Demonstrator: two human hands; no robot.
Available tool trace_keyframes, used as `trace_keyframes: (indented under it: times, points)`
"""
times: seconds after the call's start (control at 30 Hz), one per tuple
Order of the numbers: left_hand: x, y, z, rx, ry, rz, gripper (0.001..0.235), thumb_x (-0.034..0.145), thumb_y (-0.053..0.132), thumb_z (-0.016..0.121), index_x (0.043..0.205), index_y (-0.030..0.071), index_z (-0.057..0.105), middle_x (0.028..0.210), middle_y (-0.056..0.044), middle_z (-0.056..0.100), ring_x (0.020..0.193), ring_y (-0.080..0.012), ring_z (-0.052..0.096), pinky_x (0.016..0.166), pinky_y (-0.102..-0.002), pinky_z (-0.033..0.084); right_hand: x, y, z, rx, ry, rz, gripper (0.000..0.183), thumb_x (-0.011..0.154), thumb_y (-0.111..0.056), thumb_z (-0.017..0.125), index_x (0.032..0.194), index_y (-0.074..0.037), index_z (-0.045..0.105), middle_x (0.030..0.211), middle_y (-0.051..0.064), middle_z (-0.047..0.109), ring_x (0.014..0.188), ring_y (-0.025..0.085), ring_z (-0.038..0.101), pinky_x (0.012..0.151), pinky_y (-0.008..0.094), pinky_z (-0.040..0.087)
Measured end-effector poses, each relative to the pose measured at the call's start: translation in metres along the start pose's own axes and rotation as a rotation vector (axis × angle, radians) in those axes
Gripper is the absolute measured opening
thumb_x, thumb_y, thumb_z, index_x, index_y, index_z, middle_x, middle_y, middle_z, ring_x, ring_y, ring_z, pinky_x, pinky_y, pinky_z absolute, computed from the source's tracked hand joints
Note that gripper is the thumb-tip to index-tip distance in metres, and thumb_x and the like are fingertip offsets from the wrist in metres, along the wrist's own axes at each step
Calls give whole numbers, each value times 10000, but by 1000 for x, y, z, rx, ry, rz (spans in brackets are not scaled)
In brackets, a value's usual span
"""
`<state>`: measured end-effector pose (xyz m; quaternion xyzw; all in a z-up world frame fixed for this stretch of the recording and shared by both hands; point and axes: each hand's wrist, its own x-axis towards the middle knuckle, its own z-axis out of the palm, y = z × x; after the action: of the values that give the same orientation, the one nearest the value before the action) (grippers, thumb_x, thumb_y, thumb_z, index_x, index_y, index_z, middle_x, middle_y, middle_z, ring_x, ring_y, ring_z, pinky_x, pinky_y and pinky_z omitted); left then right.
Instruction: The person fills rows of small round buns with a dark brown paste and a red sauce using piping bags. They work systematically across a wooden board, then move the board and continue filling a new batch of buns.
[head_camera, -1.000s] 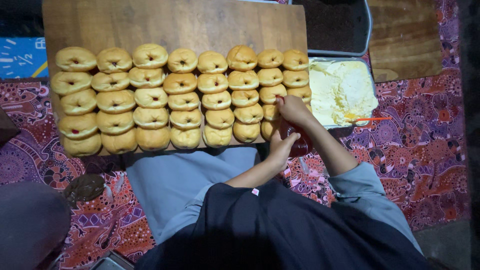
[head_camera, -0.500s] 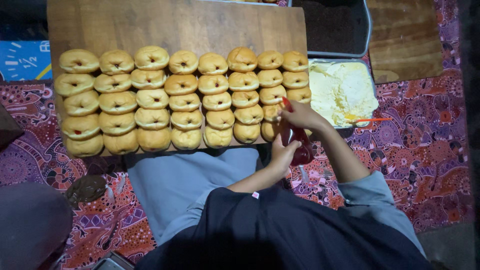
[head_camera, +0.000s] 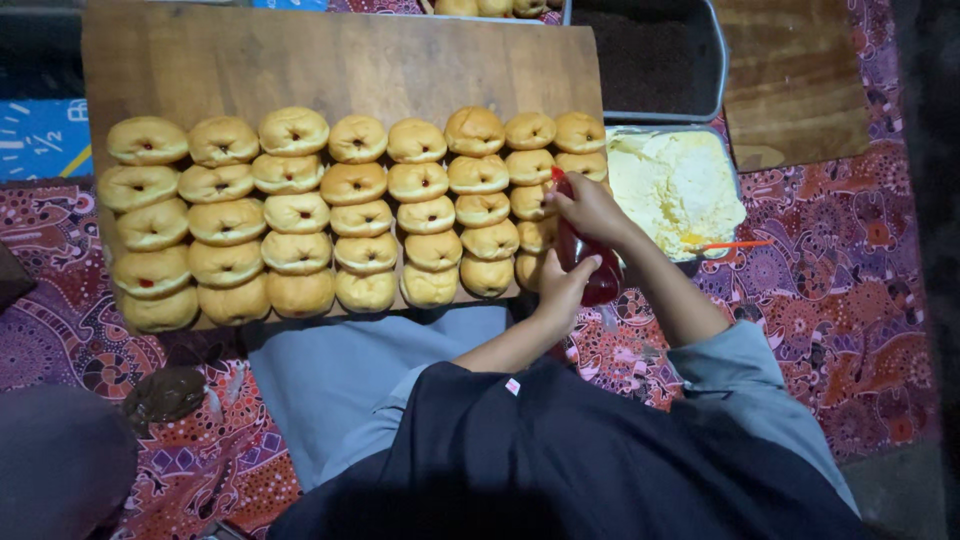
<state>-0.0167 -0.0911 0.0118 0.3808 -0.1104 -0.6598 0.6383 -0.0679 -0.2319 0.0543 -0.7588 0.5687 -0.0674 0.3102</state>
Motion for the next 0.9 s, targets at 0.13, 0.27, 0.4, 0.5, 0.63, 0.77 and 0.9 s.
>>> trace_keyframes:
  times: [0.13, 0.27, 0.4, 0.5, 0.63, 0.77, 0.9]
  points:
    - [12, 3, 2, 20, 30, -50, 426, 844, 84, 754, 1212, 13, 552, 1113, -101, 686, 968, -177, 678, 855, -328, 564, 25, 13, 1, -31, -87, 1, 375, 971, -331, 651, 1048, 36, 643, 944, 239, 723, 863, 336, 724, 756, 433, 550]
    - [19, 2, 3, 23, 42, -46, 394, 857, 89, 765, 1180, 3, 558, 1054, -111, 690, 882, -180, 660, 784, -334, 565, 38, 28, 8, -34, -95, -14, 373, 973, -335, 636, 1053, 28, 668, 942, 244, 726, 846, 341, 718, 747, 451, 550]
    - [25, 0, -1, -33, 42, -51, 412, 831, 84, 755, 1189, 16, 561, 1058, -94, 700, 908, -166, 686, 811, -323, 582, 49, 35, 16, -118, -109, 11, 390, 993, -333, 618, 1027, 51, 674, 930, 264, 720, 838, 372, 719, 748, 467, 553]
    - [31, -2, -3, -52, 44, -55, 427, 832, 83, 753, 1208, 14, 563, 1066, -95, 697, 911, -166, 684, 819, -322, 580, 52, 32, 18, -166, -74, 15, 383, 996, -323, 595, 987, 43, 708, 900, 273, 716, 830, 403, 716, 750, 479, 552]
    - [37, -5, -7, -50, 61, -42, 452, 820, 94, 753, 1221, -3, 568, 1069, -106, 696, 905, -180, 685, 816, -331, 585, 51, 20, 22, -166, -19, 69, 400, 1018, -325, 551, 929, 20, 732, 840, 272, 711, 804, 428, 716, 755, 496, 554]
    - [42, -3, -8, -27, 133, -110, 463, 788, 95, 758, 1196, 6, 558, 1045, -121, 688, 871, -204, 694, 779, -352, 595, 53, 14, 26, -201, -8, 87, 441, 1021, -335, 529, 869, 11, 756, 829, 272, 719, 815, 442, 707, 812, 511, 545]
    - [45, 4, -8, 32, 143, -29, 454, 794, 92, 769, 1193, 18, 563, 1066, -107, 694, 899, -184, 695, 798, -328, 593, 63, 19, 32, -210, 85, 47, 440, 992, -332, 546, 865, 41, 742, 836, 291, 697, 825, 465, 683, 817, 537, 525]
